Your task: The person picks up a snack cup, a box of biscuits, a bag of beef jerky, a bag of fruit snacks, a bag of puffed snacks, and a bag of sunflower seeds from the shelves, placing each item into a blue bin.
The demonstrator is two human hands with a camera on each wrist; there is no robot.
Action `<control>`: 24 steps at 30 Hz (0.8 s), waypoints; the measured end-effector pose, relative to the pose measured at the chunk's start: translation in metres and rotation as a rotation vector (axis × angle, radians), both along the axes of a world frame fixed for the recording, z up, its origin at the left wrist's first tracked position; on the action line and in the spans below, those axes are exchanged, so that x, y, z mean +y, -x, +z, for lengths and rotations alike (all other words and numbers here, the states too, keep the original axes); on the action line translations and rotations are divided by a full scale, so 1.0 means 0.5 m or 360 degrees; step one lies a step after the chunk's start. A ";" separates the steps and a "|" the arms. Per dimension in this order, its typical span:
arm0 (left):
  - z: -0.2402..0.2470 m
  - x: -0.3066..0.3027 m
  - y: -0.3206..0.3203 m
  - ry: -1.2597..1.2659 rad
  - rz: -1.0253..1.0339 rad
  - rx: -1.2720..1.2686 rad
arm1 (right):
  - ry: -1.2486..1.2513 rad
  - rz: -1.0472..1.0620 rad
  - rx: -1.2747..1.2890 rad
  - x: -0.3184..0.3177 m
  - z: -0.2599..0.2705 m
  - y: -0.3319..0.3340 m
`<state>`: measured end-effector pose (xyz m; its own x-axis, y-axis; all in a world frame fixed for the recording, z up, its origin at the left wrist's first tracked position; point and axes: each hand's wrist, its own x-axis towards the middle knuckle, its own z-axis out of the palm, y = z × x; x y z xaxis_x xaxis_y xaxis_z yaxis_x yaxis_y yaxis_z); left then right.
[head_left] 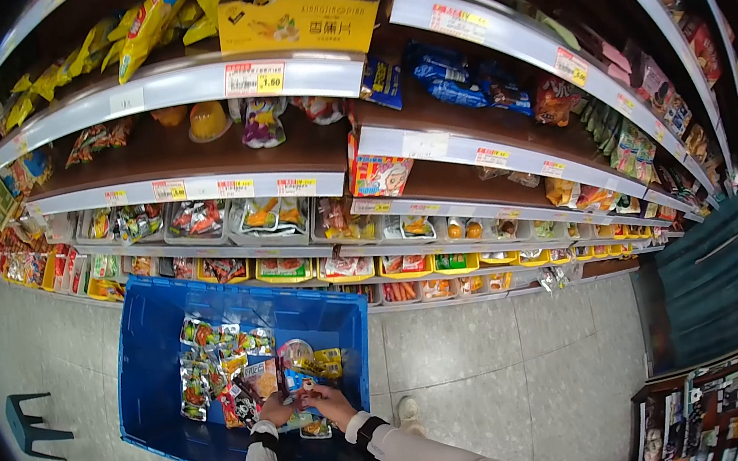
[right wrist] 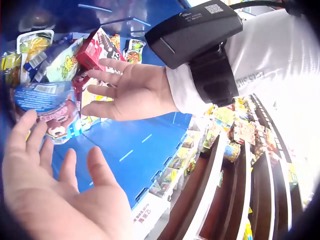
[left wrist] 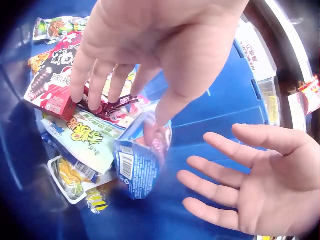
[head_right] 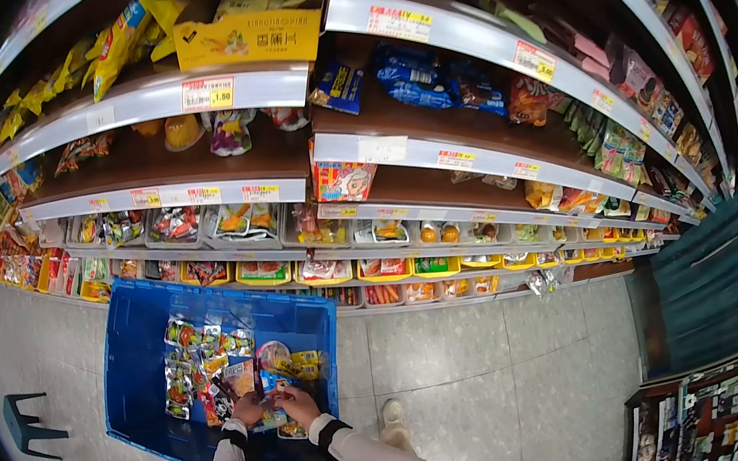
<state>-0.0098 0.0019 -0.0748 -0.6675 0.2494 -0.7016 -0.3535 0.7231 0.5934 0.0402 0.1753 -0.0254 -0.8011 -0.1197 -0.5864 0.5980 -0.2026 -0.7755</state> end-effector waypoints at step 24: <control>0.461 0.168 -0.103 -0.0920 0.0592 0.0252 | 0.0477 0.0152 0.0197 0.170 0.386 -0.109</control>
<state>0.0419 0.0859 0.1560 -0.8640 0.2886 -0.4127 -0.3935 0.1244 0.9108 0.0947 0.2603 0.1674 -0.8411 -0.3499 -0.4126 0.5300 -0.3805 -0.7578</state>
